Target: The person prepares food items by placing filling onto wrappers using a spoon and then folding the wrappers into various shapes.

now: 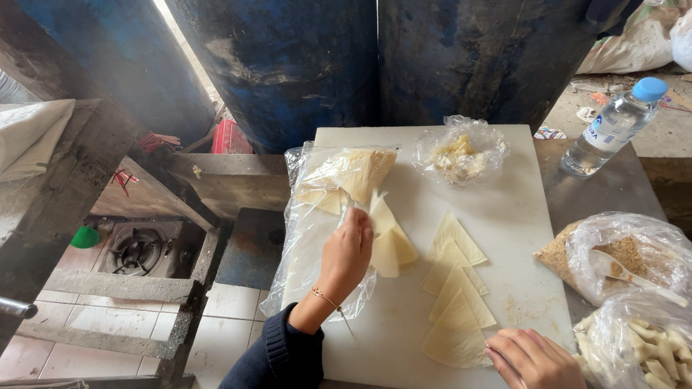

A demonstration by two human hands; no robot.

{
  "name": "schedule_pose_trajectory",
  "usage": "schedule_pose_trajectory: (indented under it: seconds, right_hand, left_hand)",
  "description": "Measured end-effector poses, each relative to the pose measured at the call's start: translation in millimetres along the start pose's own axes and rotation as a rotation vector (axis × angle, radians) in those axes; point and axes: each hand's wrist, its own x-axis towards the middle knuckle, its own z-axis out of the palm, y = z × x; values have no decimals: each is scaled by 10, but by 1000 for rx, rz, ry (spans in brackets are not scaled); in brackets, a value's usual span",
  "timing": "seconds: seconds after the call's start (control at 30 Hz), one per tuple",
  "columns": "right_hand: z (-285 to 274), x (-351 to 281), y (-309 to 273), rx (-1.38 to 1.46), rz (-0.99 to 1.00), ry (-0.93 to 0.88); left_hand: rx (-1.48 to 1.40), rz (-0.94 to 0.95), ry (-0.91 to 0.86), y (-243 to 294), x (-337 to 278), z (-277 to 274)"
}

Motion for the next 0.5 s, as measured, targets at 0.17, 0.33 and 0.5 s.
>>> schedule_pose_trajectory:
  seconds: [0.17, 0.33, 0.5]
  right_hand:
    - [43, -12, 2, -13, 10, -31]
    - [47, -19, -1, -12, 14, -39]
    - [44, -8, -24, -24, 15, -36]
  left_hand:
    - [65, -87, -18, 9, 20, -37]
    - [635, 172, 203, 26, 10, -84]
    - [487, 290, -78, 115, -119, -115]
